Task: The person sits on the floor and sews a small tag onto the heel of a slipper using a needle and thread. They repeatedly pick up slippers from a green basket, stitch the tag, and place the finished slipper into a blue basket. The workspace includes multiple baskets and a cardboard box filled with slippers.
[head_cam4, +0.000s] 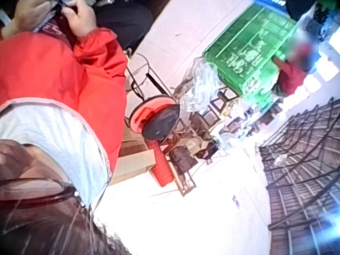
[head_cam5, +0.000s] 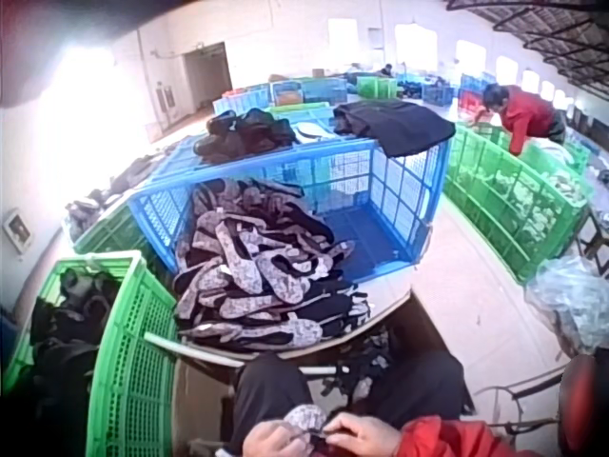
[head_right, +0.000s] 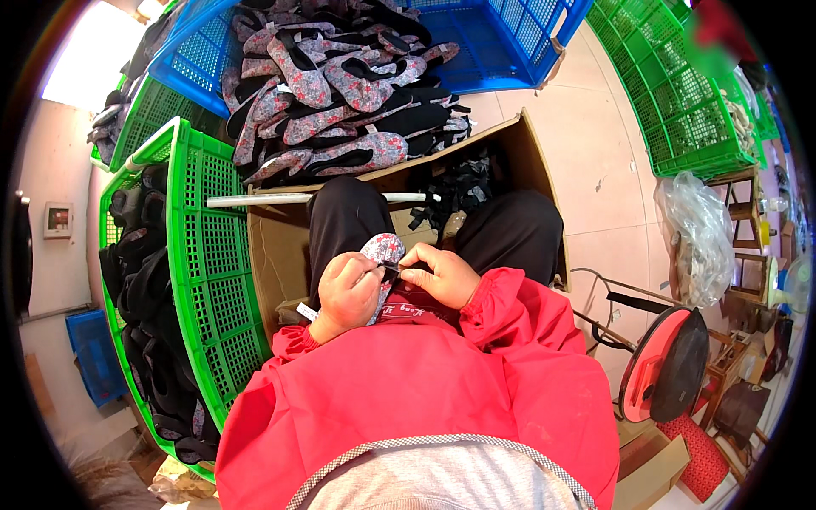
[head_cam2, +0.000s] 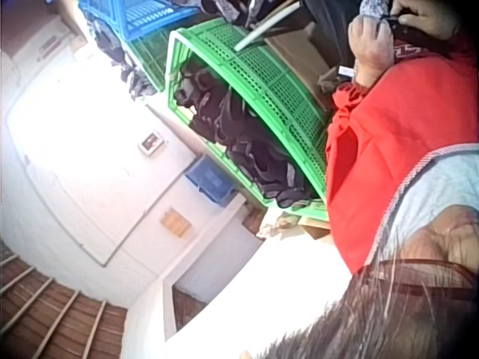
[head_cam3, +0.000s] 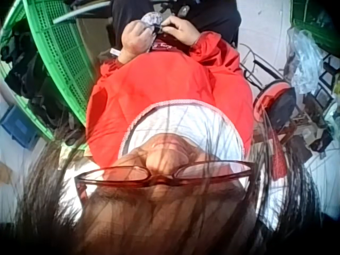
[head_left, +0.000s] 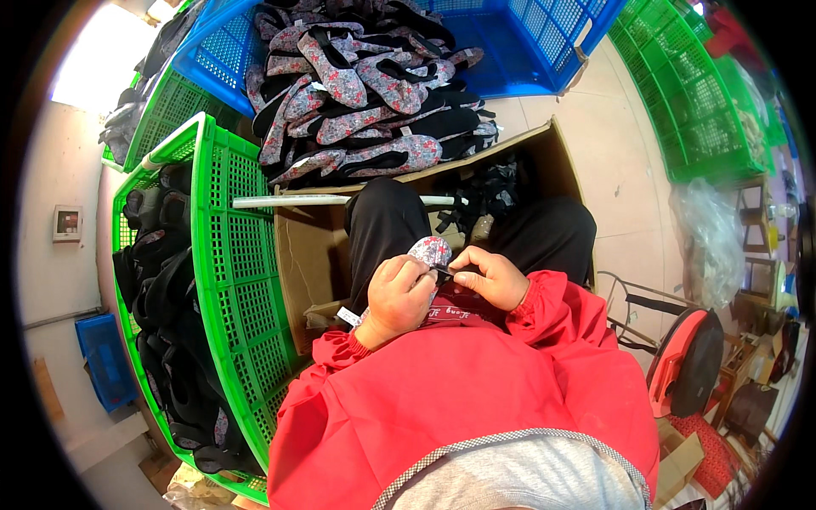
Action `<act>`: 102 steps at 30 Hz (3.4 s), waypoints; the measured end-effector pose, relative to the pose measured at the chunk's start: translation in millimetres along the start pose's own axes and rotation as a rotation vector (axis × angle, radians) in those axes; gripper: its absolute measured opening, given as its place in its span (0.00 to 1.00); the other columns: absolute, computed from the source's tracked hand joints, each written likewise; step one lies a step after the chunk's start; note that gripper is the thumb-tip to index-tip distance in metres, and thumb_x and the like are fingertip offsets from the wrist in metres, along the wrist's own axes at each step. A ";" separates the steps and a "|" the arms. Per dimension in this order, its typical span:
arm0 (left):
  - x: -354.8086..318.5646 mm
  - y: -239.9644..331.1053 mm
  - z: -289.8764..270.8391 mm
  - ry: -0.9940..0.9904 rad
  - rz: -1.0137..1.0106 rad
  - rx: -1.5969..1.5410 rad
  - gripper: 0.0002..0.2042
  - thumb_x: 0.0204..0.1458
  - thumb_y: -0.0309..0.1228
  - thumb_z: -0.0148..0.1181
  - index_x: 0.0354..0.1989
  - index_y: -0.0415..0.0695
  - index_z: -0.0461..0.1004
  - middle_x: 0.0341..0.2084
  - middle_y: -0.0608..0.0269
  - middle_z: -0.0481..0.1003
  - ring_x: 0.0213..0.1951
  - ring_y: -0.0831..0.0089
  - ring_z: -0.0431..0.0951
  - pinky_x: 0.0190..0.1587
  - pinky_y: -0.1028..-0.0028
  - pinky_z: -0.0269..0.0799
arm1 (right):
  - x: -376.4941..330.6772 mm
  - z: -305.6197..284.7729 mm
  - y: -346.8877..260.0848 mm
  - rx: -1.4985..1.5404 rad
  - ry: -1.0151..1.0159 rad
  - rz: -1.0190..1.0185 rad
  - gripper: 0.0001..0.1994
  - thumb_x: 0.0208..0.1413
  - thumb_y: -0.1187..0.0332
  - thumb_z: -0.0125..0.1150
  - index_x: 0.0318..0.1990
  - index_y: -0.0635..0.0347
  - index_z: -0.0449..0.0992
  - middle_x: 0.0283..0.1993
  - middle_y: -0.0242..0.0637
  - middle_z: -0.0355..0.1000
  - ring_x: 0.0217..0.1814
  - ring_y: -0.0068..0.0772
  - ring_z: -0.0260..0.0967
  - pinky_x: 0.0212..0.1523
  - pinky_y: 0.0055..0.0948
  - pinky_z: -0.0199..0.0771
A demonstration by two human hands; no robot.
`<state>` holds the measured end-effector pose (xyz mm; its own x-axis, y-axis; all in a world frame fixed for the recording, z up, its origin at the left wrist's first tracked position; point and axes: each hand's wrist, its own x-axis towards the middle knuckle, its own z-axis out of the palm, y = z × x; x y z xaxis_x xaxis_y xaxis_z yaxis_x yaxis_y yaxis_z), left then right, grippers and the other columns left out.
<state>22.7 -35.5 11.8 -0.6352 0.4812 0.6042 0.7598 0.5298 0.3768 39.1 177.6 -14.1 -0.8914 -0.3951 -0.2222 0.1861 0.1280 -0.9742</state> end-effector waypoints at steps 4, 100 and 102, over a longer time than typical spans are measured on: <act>0.1 0.5 -0.2 -0.004 0.007 0.007 0.07 0.33 0.19 0.65 0.24 0.40 0.75 0.27 0.62 0.72 0.32 0.64 0.76 0.34 0.69 0.73 | 1.0 0.4 1.1 0.051 -0.011 0.027 0.10 0.61 0.66 0.61 0.43 0.63 0.72 0.34 0.36 0.77 0.34 0.24 0.75 0.38 0.27 0.73; -14.0 -5.6 -13.0 0.292 -0.384 -0.197 0.13 0.39 0.11 0.63 0.31 0.39 0.72 0.30 0.54 0.75 0.32 0.62 0.77 0.36 0.71 0.74 | 83.8 -3.8 97.0 -0.055 0.613 0.018 0.08 0.50 0.68 0.68 0.35 0.61 0.78 0.27 0.31 0.73 0.29 0.23 0.68 0.33 0.28 0.69; -12.6 -11.5 -12.8 0.336 -0.443 -0.232 0.12 0.40 0.10 0.62 0.31 0.38 0.72 0.30 0.56 0.74 0.32 0.66 0.76 0.35 0.74 0.73 | 76.4 -9.5 107.6 -0.052 0.651 0.040 0.09 0.50 0.67 0.68 0.35 0.62 0.78 0.27 0.31 0.73 0.29 0.23 0.67 0.33 0.28 0.69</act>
<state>23.8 -56.6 8.9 -0.8484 -0.0175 0.5291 0.4672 0.4453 0.7638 -12.9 169.9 -135.5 -0.9553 0.2404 -0.1723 0.2185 0.1813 -0.9588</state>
